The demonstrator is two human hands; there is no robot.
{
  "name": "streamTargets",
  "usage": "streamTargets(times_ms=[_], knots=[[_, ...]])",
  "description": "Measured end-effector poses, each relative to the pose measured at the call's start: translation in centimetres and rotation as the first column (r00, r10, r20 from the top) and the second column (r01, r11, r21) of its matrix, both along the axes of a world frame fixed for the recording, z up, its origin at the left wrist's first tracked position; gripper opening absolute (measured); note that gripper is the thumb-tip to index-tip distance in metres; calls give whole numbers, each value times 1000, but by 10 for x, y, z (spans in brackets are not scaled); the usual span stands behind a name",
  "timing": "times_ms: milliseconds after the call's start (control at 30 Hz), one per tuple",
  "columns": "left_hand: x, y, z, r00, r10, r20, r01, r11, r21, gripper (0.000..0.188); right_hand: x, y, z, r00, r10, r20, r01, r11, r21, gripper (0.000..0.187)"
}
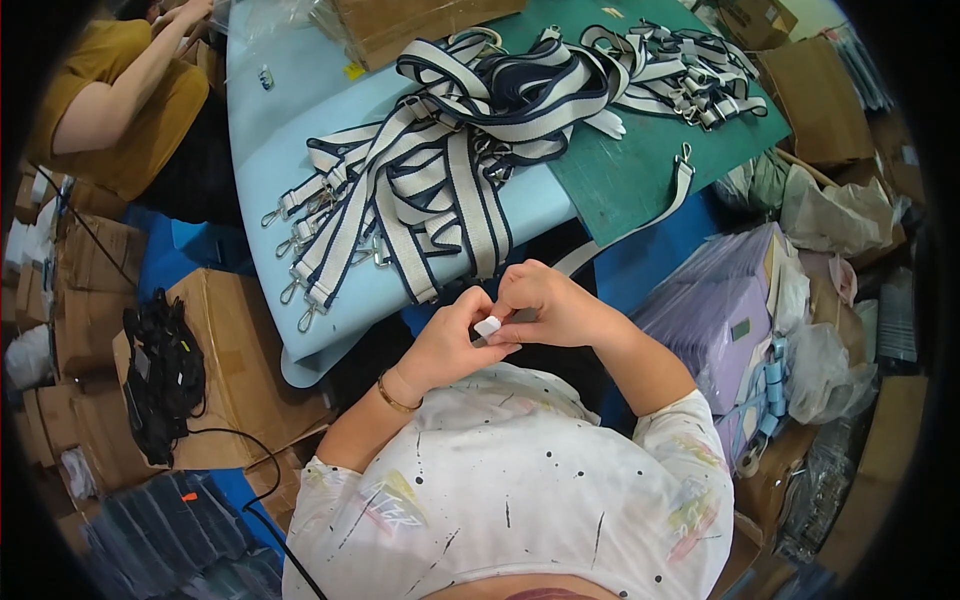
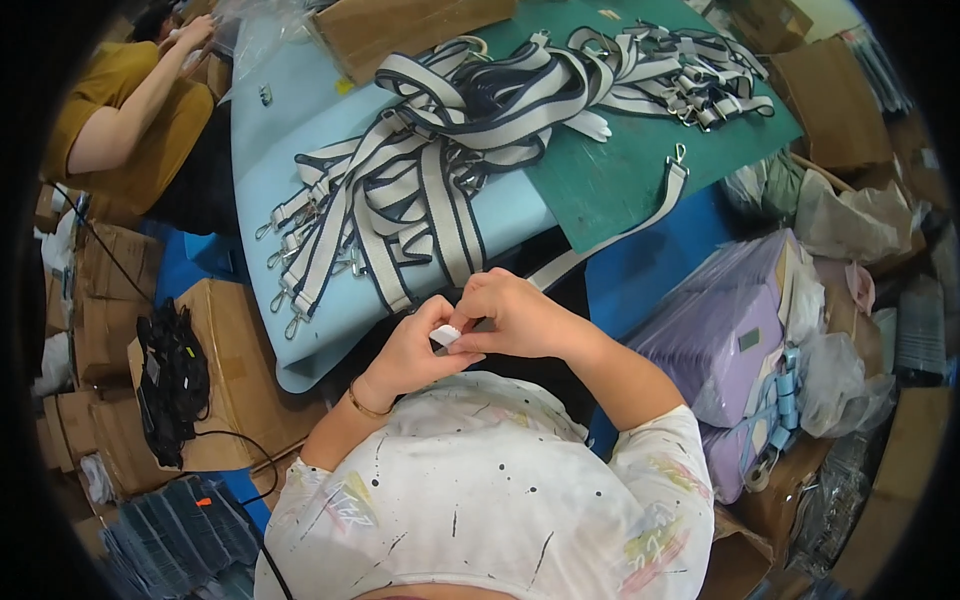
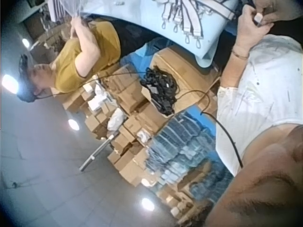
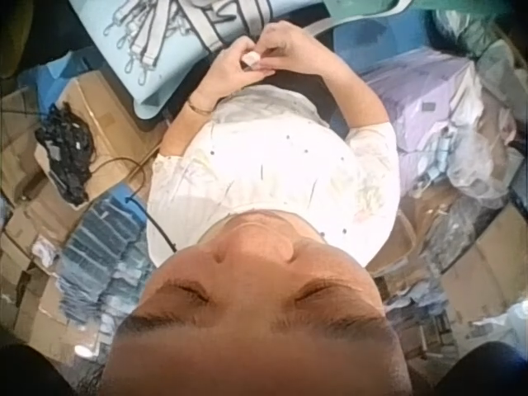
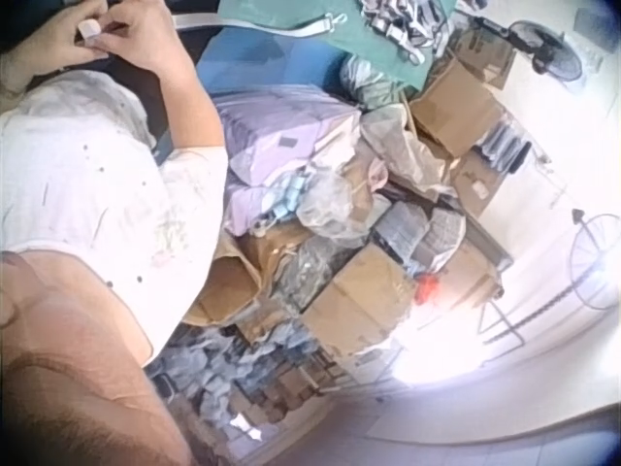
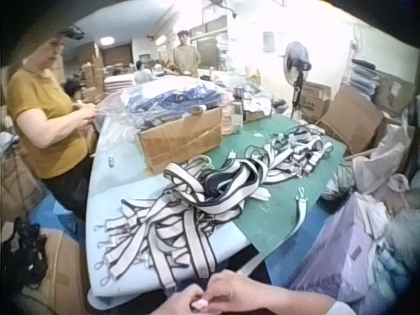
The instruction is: Assembling and inspecting striped fabric straps by attaching metal buckles and paper tags.
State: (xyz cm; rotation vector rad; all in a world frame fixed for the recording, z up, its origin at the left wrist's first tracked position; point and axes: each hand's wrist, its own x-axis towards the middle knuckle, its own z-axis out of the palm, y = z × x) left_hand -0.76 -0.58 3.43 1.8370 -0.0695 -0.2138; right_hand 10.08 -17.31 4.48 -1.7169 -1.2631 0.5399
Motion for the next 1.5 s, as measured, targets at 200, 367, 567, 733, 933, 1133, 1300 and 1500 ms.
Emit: streamTargets(times_ms=[200, 367, 567, 733, 933, 1133, 1300, 1500], knots=[[-9, -16, -31, 994, 105, 42, -95, 977, -189, 42, -3, 14, 3, 977, 124, 175, -152, 976, 159, 11], [-13, -18, -9, 974, 185, 133, -187, 982, 0, 46, 6, 9, -3, 985, -29, -172, 34, 999, 29, 16], [-16, -5, -28, 961, 270, -57, -272, 893, -358, 27, 2, 15, -11, 979, -188, 77, 157, 940, 304, 15], [-18, -17, -32, 848, 516, 120, -483, 846, -224, 27, -31, -7, -5, 810, -564, 162, 555, 826, 98, 17], [-12, -20, -30, 759, 400, 514, -495, 867, 55, 12, -48, -3, -12, 757, -650, 61, 628, 750, 208, 16], [-8, -23, -33, 627, 331, 706, -579, 803, 139, 14, -68, -5, -15, 744, -666, 49, 664, 746, 51, 15], [-13, -22, -39, 531, 170, 831, -585, 782, 214, 29, -81, -4, -12, 664, -670, -332, 662, 733, -156, 17], [-17, -28, -60, 505, 20, 863, -456, 855, 247, 32, -91, -10, -35, 450, -644, -619, 743, 655, -140, 10]])
